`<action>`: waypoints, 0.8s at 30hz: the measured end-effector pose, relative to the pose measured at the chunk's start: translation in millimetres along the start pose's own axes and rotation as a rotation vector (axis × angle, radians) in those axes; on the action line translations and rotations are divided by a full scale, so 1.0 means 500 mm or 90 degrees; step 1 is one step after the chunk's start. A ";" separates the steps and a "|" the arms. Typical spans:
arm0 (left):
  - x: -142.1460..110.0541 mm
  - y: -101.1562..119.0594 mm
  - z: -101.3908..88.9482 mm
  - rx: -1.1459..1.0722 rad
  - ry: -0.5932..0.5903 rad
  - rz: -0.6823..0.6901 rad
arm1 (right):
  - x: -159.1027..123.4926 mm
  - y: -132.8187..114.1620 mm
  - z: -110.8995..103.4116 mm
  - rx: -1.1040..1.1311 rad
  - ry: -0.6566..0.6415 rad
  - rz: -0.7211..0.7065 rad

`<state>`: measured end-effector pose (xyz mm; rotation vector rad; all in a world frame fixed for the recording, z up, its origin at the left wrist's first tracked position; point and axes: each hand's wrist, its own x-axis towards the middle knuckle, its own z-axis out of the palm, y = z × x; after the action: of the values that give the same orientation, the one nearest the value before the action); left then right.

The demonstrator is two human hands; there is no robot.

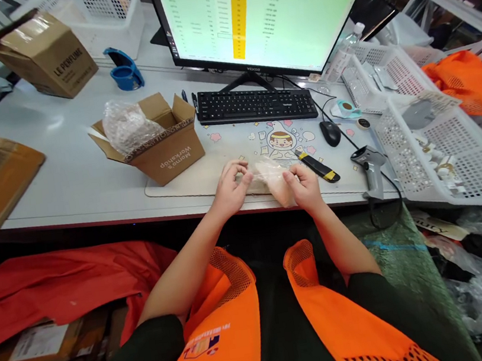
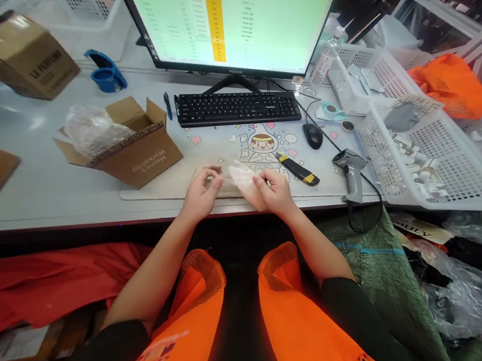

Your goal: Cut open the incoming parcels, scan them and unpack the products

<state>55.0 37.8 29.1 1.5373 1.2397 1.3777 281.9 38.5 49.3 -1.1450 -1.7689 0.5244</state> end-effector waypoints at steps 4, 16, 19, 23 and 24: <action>0.016 0.017 0.011 0.001 -0.108 -0.032 | 0.001 0.006 0.012 -0.044 0.025 -0.064; 0.008 0.101 -0.024 0.160 -0.237 0.345 | 0.042 -0.043 -0.044 -0.164 -0.164 -0.466; 0.001 0.090 -0.024 0.160 -0.302 0.320 | 0.031 -0.014 -0.035 -0.159 -0.112 -0.456; 0.000 0.051 -0.014 0.238 -0.177 0.238 | 0.017 0.011 -0.031 -0.043 -0.007 -0.437; 0.000 0.042 -0.009 0.236 -0.137 0.227 | 0.015 0.012 -0.035 -0.016 0.007 -0.440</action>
<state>54.6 31.6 49.6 2.1881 1.1704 1.1938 299.0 45.7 56.8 -0.4860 -2.0144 0.0769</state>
